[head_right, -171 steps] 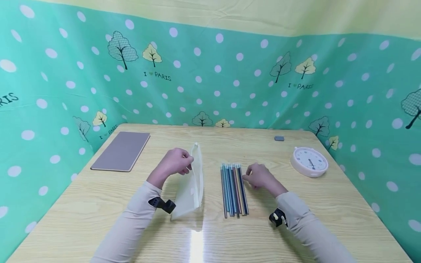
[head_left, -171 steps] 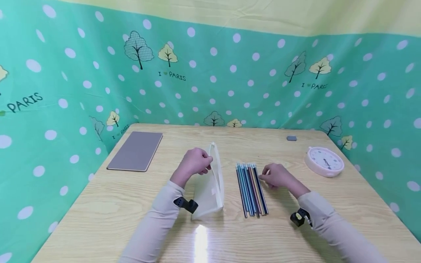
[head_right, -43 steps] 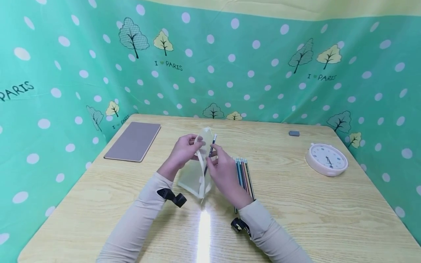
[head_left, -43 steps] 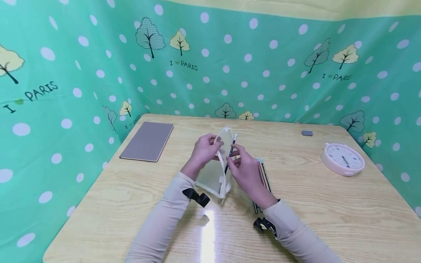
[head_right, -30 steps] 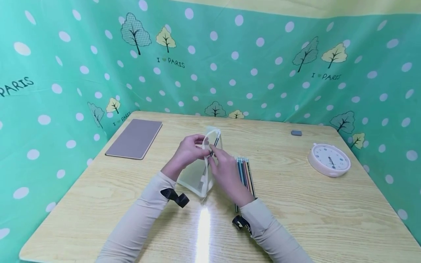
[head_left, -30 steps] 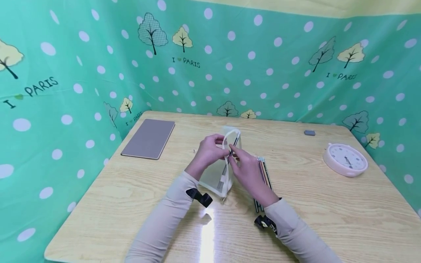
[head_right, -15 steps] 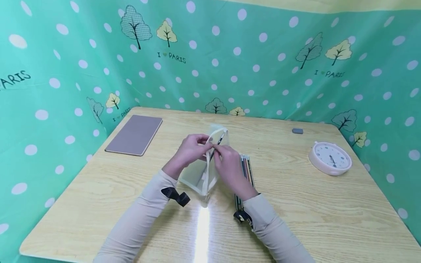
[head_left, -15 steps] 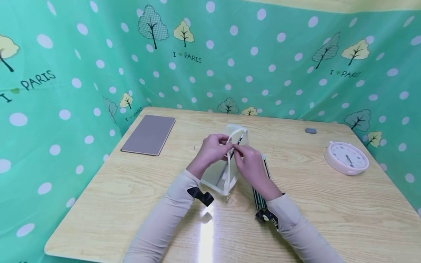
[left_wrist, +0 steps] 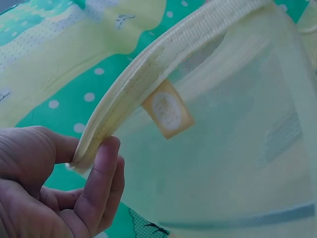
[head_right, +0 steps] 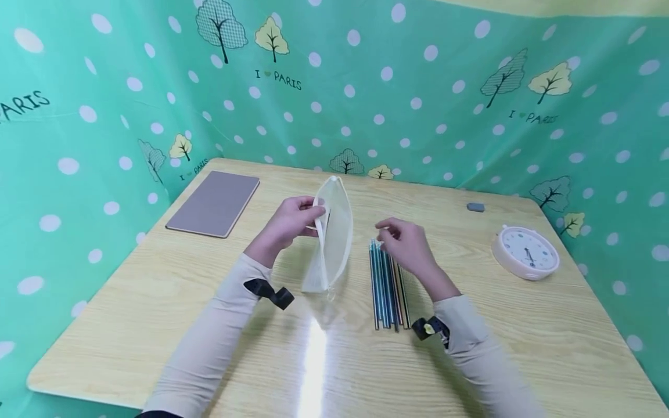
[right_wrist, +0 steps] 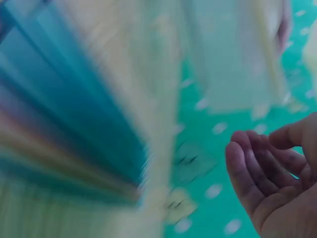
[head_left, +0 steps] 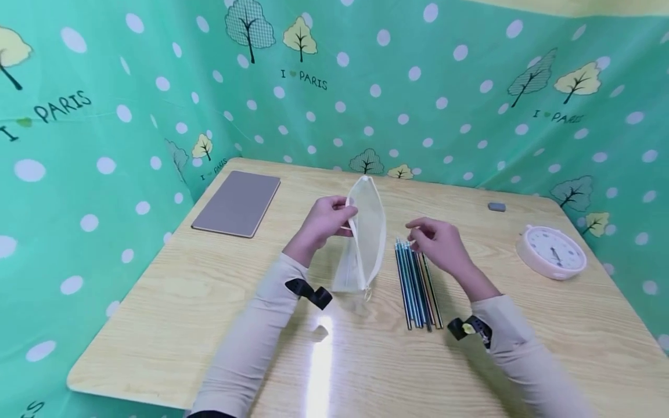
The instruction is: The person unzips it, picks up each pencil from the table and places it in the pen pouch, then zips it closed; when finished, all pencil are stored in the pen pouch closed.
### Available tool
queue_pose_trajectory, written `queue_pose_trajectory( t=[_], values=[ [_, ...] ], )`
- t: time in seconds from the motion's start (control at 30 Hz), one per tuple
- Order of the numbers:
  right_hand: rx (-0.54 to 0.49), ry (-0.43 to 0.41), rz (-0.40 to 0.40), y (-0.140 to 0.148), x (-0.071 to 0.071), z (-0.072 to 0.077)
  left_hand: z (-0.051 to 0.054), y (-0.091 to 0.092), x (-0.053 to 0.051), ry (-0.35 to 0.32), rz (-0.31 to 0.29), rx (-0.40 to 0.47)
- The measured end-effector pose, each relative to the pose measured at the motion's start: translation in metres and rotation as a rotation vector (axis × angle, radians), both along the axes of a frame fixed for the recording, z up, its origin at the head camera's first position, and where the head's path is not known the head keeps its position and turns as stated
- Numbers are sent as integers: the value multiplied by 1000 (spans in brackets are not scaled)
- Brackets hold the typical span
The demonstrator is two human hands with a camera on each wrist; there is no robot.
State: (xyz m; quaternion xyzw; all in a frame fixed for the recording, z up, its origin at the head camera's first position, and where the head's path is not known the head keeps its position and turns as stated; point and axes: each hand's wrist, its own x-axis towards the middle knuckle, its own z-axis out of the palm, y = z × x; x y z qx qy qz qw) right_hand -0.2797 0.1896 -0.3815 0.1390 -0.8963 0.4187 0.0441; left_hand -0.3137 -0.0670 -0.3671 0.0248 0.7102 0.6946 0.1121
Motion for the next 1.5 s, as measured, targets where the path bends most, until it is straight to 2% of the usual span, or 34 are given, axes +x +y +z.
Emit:
queue_pose_trajectory(
  t=[0.2,0.33,0.57,0.83,1.1,1.23,1.3,1.4,1.5],
  values=[
    [254,-217,17,39,-14,-26,4,-5,-3,-34,-30,-19],
    [351,-284,19,45,-17,-39,1,-7,-4,-52,-43,-16],
    [371,-295,2,43,-17,-40,-1,-9,-5,-60,-51,-4],
    [369,-350,-24,39,-16,-38,-5,-12,-7,-71,-60,-8],
    [399,-333,-27,38,-21,-40,-8,-16,-8,-61,-72,-8],
    [347,-350,-42,40,-21,-39,-10,-17,-7,-64,-72,-3],
    [278,-367,-59,43,-18,-35,-10,-17,-7,-70,-76,1],
    [109,-363,-82,47,-12,-22,-10,-16,-8,-74,-82,9],
    [-97,-314,-92,46,-6,1,-10,-16,-9,-71,-78,12]
  ],
)
